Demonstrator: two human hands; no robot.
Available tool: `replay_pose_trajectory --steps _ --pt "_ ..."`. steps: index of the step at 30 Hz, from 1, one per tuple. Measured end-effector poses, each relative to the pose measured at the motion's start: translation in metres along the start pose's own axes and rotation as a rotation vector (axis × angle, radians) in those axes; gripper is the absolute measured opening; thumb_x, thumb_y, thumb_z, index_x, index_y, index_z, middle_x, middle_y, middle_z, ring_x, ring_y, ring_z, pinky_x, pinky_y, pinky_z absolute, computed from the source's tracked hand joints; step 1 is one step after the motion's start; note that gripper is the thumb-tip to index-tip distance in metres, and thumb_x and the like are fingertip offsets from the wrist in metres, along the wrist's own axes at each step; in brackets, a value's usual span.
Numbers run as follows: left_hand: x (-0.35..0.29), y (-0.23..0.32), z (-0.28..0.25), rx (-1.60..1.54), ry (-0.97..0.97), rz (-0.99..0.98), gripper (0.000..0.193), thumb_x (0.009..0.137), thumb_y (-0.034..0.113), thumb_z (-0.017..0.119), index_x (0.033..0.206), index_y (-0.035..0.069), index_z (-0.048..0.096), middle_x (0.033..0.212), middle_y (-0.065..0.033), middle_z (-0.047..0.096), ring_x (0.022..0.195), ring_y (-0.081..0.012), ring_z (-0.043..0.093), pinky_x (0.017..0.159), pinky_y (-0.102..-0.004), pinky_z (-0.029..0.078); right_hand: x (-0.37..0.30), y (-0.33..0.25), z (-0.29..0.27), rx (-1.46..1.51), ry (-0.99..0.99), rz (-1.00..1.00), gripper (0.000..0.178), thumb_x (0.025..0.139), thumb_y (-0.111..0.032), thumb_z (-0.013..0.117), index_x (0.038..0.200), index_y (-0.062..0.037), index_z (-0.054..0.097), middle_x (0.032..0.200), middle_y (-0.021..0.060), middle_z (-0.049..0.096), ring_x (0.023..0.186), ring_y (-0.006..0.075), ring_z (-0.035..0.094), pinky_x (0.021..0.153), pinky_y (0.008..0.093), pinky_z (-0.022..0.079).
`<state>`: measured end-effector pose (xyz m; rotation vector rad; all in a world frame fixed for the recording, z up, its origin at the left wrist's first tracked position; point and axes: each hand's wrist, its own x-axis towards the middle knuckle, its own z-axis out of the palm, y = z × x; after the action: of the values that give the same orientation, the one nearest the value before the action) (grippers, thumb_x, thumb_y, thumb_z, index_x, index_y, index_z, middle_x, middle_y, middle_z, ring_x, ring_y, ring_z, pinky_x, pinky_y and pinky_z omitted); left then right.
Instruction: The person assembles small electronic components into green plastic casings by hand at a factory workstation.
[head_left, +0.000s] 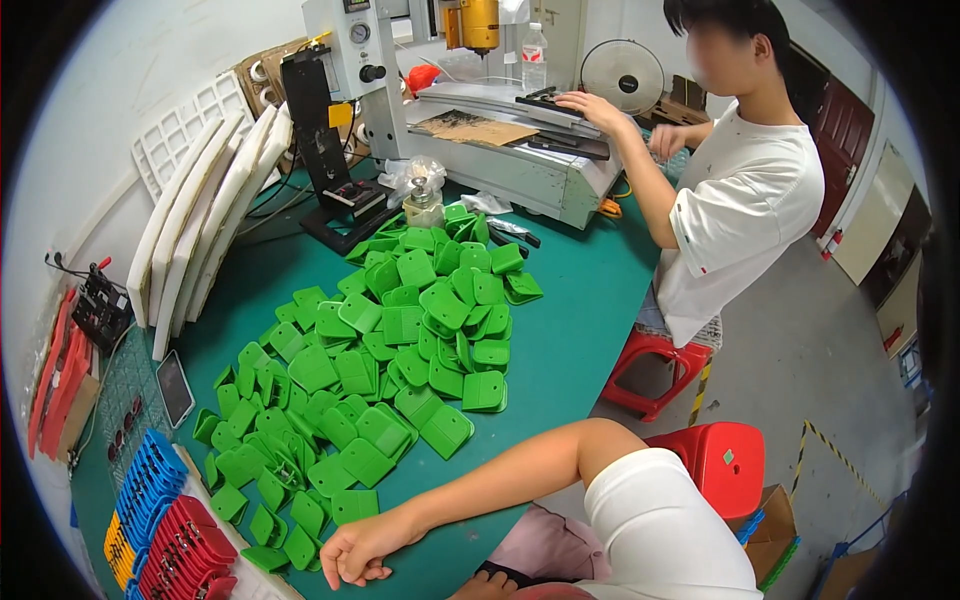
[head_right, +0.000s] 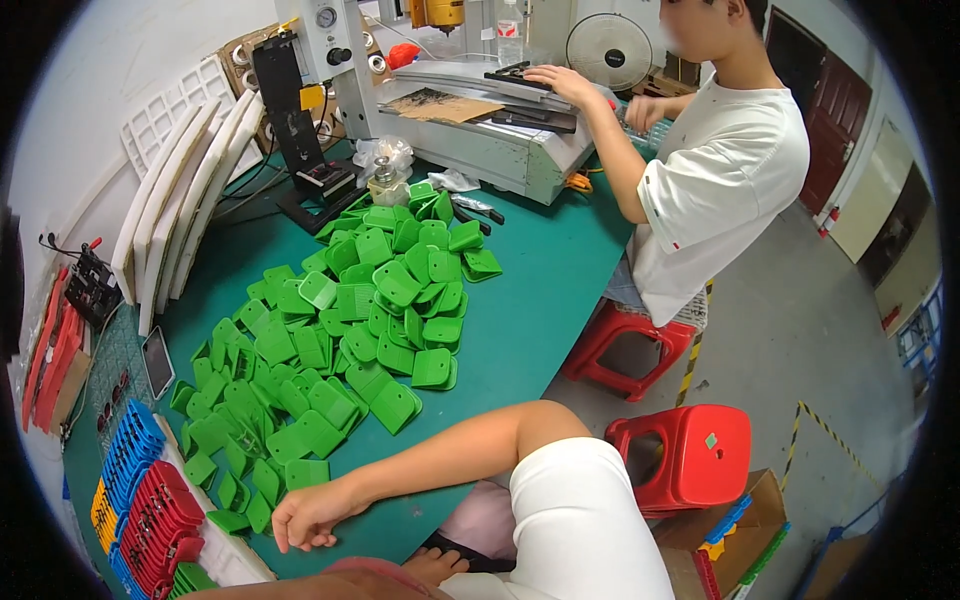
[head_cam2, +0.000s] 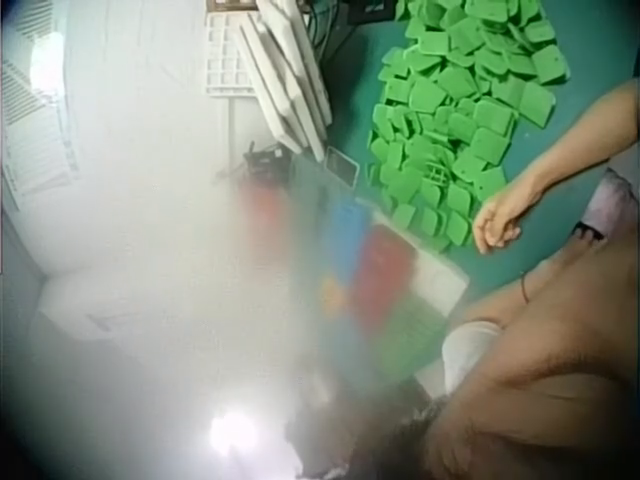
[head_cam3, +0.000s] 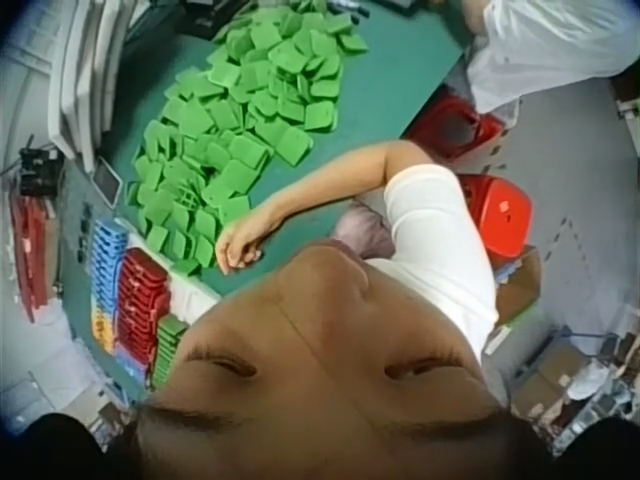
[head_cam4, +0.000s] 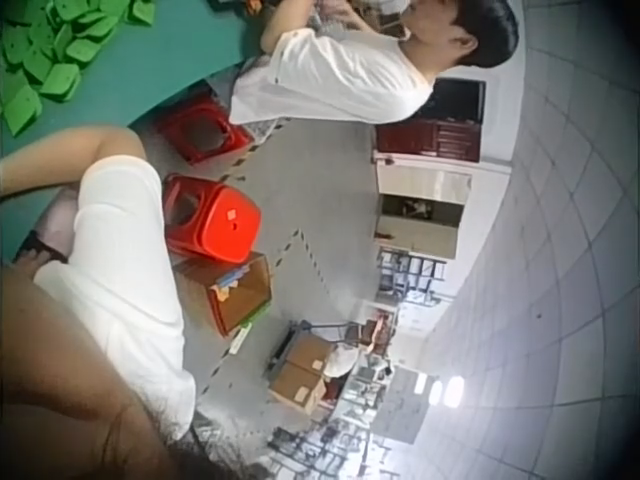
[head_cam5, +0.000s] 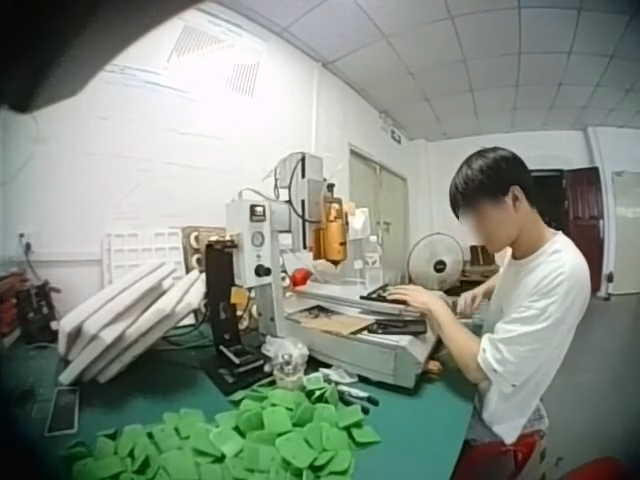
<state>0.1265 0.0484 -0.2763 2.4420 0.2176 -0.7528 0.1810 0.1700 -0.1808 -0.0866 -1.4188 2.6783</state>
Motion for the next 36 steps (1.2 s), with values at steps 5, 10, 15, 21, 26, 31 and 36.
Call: replay_pose_trajectory --steps 5,10,15,21,26,31,36 --pt "0.002 -0.004 0.005 0.003 -0.004 0.016 0.047 0.082 0.038 0.049 0.117 0.008 0.047 0.107 -0.0141 0.045 0.091 -0.0323 0.053 0.078 -0.0434 0.042 -0.001 0.001 -0.003 0.011 0.010 -0.007 0.023 0.075 -0.008 0.057 0.095 0.0035 0.056 0.071 0.0088 0.057 0.049 0.0112 0.050 0.042 0.0250 0.041" --pt "0.003 -0.005 0.014 -0.001 0.008 0.008 0.048 0.081 0.040 0.049 0.118 0.009 0.046 0.107 -0.0142 0.044 0.091 -0.0330 0.053 0.079 -0.0442 0.042 0.000 0.002 0.001 0.022 0.009 -0.002 0.024 0.075 -0.008 0.057 0.096 0.0033 0.056 0.071 0.0090 0.058 0.050 0.0110 0.051 0.043 0.0246 0.042" --pt "0.004 -0.004 0.021 -0.008 0.014 0.013 0.049 0.081 0.041 0.049 0.118 0.009 0.045 0.106 -0.0143 0.044 0.091 -0.0336 0.052 0.079 -0.0450 0.041 0.000 0.002 0.000 0.016 0.011 -0.021 0.024 0.075 -0.008 0.058 0.096 0.0033 0.056 0.073 0.0091 0.058 0.050 0.0110 0.052 0.044 0.0243 0.043" --pt "0.005 -0.005 0.027 -0.010 0.019 0.016 0.050 0.080 0.042 0.050 0.119 0.010 0.045 0.105 -0.0144 0.043 0.091 -0.0343 0.052 0.079 -0.0460 0.041 0.000 0.001 0.000 0.022 0.016 -0.015 0.024 0.076 -0.008 0.057 0.096 0.0037 0.056 0.073 0.0097 0.058 0.051 0.0113 0.053 0.045 0.0245 0.043" --pt "0.007 -0.006 0.036 -0.017 0.021 0.022 0.052 0.080 0.044 0.050 0.119 0.011 0.044 0.104 -0.0145 0.043 0.091 -0.0350 0.052 0.080 -0.0468 0.041 0.001 0.004 -0.003 0.030 0.006 -0.020 0.024 0.076 -0.007 0.057 0.097 0.0039 0.056 0.073 0.0101 0.058 0.051 0.0119 0.053 0.045 0.0248 0.043" --pt "0.005 -0.002 0.041 -0.021 0.027 0.020 0.053 0.079 0.045 0.050 0.120 0.011 0.044 0.103 -0.0145 0.043 0.091 -0.0356 0.052 0.080 -0.0476 0.041 0.001 0.003 0.000 0.028 0.012 -0.014 0.023 0.076 -0.007 0.057 0.096 0.0036 0.056 0.073 0.0103 0.058 0.051 0.0123 0.053 0.045 0.0252 0.043" --pt "0.008 -0.003 0.044 -0.013 0.025 0.016 0.051 0.080 0.042 0.049 0.120 0.012 0.043 0.104 -0.0143 0.043 0.091 -0.0349 0.052 0.080 -0.0476 0.041 0.000 0.001 0.001 0.033 0.009 -0.006 0.023 0.076 -0.008 0.057 0.096 0.0028 0.056 0.073 0.0099 0.058 0.052 0.0123 0.053 0.045 0.0250 0.043"
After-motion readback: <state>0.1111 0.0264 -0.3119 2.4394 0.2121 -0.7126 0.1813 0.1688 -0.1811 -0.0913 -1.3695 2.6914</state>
